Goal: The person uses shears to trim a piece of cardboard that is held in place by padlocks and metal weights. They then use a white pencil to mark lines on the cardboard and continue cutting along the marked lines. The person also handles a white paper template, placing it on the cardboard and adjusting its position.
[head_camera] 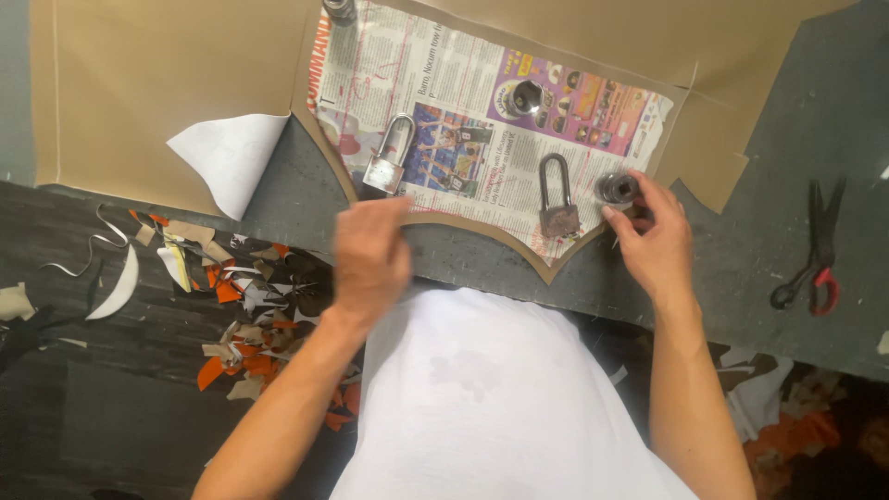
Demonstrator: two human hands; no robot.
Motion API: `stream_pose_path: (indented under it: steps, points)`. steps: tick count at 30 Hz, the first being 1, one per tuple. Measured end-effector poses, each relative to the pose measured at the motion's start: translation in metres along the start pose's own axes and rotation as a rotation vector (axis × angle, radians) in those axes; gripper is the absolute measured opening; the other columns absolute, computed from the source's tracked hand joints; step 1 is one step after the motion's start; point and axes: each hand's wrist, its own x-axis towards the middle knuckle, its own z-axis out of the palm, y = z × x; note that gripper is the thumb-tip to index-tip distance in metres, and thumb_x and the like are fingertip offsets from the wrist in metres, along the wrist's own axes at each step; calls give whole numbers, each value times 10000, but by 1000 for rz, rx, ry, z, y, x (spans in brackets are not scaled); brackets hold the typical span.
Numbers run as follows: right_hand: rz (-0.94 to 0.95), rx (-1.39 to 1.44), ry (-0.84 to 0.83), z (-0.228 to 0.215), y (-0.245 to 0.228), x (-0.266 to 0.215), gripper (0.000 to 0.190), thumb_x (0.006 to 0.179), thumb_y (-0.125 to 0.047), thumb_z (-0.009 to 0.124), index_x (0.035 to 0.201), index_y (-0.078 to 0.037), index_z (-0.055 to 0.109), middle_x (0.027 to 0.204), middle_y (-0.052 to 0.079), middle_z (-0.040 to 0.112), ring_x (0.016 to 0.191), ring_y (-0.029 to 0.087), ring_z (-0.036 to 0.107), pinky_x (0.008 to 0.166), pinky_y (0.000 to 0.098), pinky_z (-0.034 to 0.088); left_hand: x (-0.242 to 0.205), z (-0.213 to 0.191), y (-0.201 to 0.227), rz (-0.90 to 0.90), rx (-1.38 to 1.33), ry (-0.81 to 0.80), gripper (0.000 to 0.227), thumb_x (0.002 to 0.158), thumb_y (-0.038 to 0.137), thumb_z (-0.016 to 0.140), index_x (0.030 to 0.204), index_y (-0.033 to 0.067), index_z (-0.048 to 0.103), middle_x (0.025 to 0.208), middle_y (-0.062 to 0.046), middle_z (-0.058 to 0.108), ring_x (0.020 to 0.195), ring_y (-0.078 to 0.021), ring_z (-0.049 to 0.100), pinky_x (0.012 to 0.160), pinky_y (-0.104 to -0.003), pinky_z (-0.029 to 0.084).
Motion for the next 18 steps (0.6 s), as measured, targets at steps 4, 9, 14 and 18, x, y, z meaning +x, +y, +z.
stream_pose_path:
  steps: [4, 9, 14, 18]
  points:
    - [56, -43, -4, 3, -5, -2, 658, 899, -116, 808, 1502, -79, 546, 1436, 157, 573, 1245, 277, 619, 948, 355, 584, 20, 62, 35, 325, -205, -275, 559, 698, -85, 643, 1250, -4, 643, 1266, -160, 602, 1262, -360, 541, 1093, -451, 436]
    - [-100, -181, 135, 22, -8, -25, 1156, 809, -236, 963, 1648, -43, 192, 1598, 269, 326, 1471, 431, 334, 1217, 530, 322, 26, 99, 43, 446, -158, -396, 530, 736, -88, 664, 1251, 36, 678, 1317, -130, 566, 1301, -327, 502, 1113, -458, 412]
    - [-115, -188, 77, 40, -1, -48, 1342, 719, -360, 984, 1657, -93, 62, 1657, 277, 180, 1520, 456, 240, 1252, 551, 280, 14, 90, 33, 431, -136, -438, 562, 688, -82, 662, 1220, 92, 716, 1357, -137, 556, 1316, -336, 494, 1110, -459, 411]
    - [-81, -200, 30, 38, 2, -52, 1361, 701, -383, 978, 1661, -103, 55, 1648, 269, 157, 1518, 464, 215, 1243, 568, 268, 21, 90, 37, 430, -145, -441, 550, 707, -82, 669, 1219, 111, 725, 1378, -116, 556, 1336, -321, 497, 1126, -454, 412]
